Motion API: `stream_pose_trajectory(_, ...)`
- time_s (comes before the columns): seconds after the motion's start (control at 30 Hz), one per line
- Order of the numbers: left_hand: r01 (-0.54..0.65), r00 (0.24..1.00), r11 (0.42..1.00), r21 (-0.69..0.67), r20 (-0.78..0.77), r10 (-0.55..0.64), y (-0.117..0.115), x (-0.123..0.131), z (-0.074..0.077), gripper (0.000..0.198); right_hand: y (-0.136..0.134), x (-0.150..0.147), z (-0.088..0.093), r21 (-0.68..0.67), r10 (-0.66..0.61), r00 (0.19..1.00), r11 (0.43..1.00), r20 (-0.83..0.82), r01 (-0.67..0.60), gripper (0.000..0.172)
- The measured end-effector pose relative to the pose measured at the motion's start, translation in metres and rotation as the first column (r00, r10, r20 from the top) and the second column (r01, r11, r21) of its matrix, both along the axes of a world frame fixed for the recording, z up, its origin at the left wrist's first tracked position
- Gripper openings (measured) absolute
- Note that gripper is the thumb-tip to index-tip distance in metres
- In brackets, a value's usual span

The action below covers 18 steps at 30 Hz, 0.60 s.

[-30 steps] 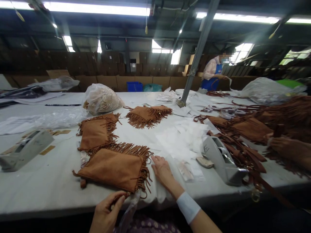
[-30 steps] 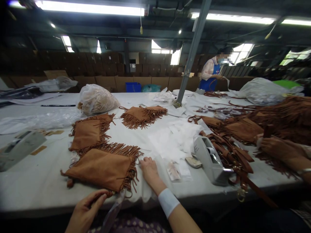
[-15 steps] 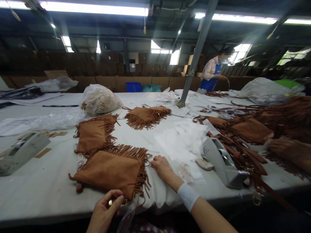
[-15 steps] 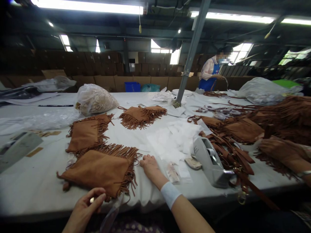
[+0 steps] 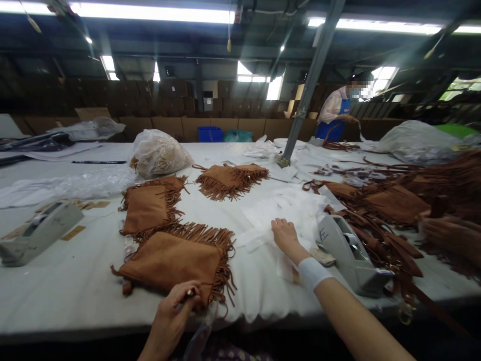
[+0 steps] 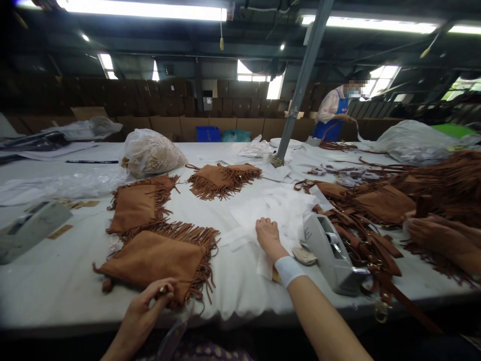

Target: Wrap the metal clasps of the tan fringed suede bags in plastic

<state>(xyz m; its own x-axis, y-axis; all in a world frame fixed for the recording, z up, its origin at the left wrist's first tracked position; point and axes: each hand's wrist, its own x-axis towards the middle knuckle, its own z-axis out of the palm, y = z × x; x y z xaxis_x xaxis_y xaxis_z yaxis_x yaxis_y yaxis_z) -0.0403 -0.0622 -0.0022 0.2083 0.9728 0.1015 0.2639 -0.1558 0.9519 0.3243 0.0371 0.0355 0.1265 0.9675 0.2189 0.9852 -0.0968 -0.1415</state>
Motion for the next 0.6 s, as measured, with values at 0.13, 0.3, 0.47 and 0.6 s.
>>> stream_pose_trajectory(0.13,0.12,0.992,0.991,-0.064,0.037,-0.118,0.018,0.028,0.015,0.022,-0.028,-0.033,0.01,0.065,0.084,0.993,0.995,-0.086,-0.079,0.028)
stream_pose_trajectory(0.3,0.149,0.988,0.989,-0.012,-0.033,-0.15,0.03,0.059,0.021,0.02,-0.076,-0.111,0.01,0.128,0.41,0.679,0.896,-0.608,-0.426,0.024)
stream_pose_trajectory(0.47,0.252,0.956,0.964,0.085,-0.177,-0.234,0.028,0.055,0.009,0.022,-0.098,-0.151,-0.004,0.159,0.332,0.623,0.935,-0.708,-0.318,0.015)
stream_pose_trajectory(0.6,0.276,0.936,0.95,0.147,-0.265,-0.231,0.03,0.043,-0.008,0.027,-0.092,-0.134,-0.008,0.121,0.427,0.711,0.89,-0.559,-0.44,0.024)
